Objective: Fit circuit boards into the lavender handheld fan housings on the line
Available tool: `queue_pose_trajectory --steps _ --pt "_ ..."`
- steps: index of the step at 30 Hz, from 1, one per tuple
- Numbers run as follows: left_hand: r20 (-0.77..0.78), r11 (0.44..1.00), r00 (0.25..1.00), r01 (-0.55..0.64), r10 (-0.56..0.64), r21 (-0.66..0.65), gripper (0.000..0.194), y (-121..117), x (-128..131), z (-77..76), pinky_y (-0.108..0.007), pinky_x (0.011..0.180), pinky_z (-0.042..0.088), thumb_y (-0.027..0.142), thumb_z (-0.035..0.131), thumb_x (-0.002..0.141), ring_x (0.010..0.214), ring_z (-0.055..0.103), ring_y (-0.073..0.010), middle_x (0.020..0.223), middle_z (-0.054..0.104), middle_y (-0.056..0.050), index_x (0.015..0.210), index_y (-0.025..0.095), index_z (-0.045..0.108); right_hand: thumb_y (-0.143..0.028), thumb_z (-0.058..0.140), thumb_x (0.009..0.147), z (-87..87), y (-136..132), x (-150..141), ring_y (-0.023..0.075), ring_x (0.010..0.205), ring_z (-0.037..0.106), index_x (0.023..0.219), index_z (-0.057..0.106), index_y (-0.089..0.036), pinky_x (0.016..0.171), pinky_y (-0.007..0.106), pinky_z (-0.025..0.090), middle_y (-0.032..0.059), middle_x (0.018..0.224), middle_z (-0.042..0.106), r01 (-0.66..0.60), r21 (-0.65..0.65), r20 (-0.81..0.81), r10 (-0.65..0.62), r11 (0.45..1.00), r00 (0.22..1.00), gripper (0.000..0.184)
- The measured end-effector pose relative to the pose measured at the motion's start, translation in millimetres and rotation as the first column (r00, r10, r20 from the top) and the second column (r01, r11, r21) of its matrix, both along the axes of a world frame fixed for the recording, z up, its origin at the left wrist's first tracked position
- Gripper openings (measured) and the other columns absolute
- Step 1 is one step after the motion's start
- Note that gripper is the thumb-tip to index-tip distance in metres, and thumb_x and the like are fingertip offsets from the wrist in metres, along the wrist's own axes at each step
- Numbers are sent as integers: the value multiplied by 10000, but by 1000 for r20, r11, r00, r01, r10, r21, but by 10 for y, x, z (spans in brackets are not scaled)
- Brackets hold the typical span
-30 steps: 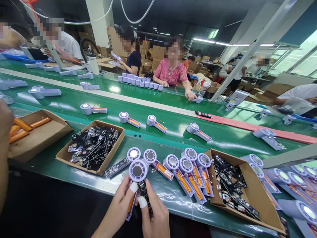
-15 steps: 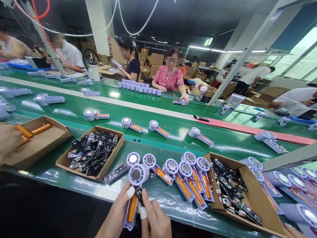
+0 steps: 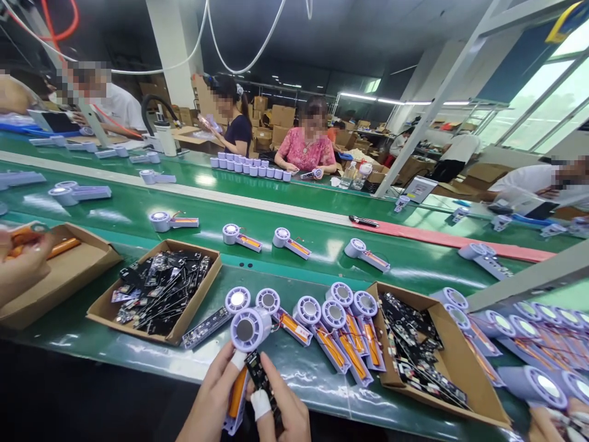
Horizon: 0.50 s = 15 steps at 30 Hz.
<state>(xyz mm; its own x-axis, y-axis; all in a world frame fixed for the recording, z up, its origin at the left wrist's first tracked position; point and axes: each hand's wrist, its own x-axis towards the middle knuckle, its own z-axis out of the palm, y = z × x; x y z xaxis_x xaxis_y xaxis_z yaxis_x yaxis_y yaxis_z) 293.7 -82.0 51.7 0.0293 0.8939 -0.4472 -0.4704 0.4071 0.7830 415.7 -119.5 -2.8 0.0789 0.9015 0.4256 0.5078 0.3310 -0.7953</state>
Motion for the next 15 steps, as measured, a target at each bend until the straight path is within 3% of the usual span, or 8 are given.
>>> queue_pose_trajectory --steps 6,10,15 --pt "-76 997 997 31 -26 73 410 -6 24 66 -213 669 490 495 674 788 690 585 -138 848 673 -10 1083 216 620 -252 417 991 131 29 42 208 1151 632 1377 532 -227 937 274 531 47 1294 636 41 26 141 -45 999 989 403" --pt "-176 978 984 49 -13 202 379 -5 29 -5 -278 882 483 425 637 835 1004 615 -210 1149 659 -85 1145 214 580 -245 412 997 152 38 23 224 1015 701 1433 455 -235 813 293 591 80 1239 666 39 69 246 -55 997 968 438" --pt "-378 964 922 27 78 265 320 8 41 -78 -354 956 441 345 547 883 1151 563 -273 1229 637 -107 1170 205 569 -191 398 987 38 32 -23 221 833 744 1509 289 -248 682 276 611 103 1221 673 12 130 358 -59 991 932 536"
